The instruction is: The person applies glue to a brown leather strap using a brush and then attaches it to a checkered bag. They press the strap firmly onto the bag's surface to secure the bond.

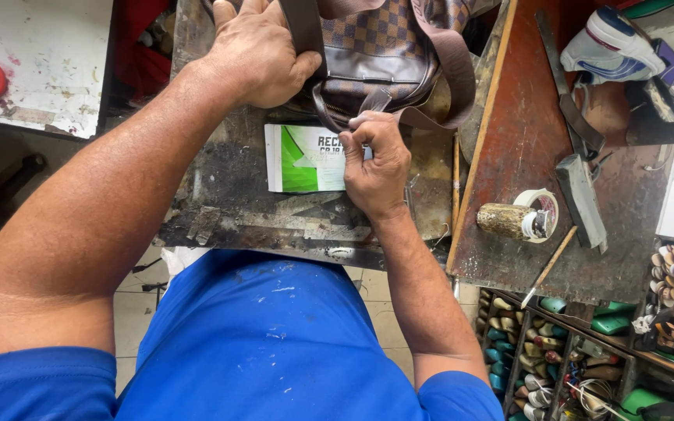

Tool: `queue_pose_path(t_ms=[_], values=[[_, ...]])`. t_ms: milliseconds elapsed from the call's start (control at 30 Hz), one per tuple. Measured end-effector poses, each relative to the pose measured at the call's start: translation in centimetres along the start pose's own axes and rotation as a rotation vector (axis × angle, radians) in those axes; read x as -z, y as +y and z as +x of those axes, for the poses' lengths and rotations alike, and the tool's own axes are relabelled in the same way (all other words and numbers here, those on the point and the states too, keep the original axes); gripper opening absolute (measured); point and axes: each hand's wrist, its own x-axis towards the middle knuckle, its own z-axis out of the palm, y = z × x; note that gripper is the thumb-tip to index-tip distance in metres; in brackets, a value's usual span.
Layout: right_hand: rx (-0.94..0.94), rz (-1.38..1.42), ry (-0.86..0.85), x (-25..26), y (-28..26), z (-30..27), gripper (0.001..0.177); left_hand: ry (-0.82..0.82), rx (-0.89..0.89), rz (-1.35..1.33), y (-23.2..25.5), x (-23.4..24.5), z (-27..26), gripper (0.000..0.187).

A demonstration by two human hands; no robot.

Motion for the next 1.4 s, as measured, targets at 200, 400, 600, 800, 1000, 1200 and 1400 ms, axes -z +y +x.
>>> queue_pose_path(t_ms=[200,400,600,800,1000,1200,1400], values=[[0.026,0.032,-0.058,0.0,1.1,-0.7,0.016,-0.016,0.0,0.007,0.4,0.3,0.0,0.06],[0.07,0.028,-0.105,0.6,1.2,-0.2,0.017,0.056,-0.015,0.013,1.1,0.3,-0.3,0.055],[0.097,0.022,-0.206,1.2,1.5,0.1,0.024,-0.07,0.076,0.107,2.2,0.8,0.0,0.071],[0.101,0.028,-0.262,1.5,1.3,0.6,0.023,-0.158,0.091,0.121,2.8,1.8,0.6,0.067],[0.12,0.047,-0.279,1.1,1.5,0.6,0.024,-0.219,0.17,0.09,3.6,3.0,0.2,0.06],[0.156,0.017,-0.279,1.0,2.0,0.3,0.019,-0.142,0.12,0.086,2.3,1.1,1.2,0.061],[0.187,-0.005,-0.184,0.7,2.4,0.2,0.019,-0.098,0.088,0.153,2.0,0.5,1.6,0.063]])
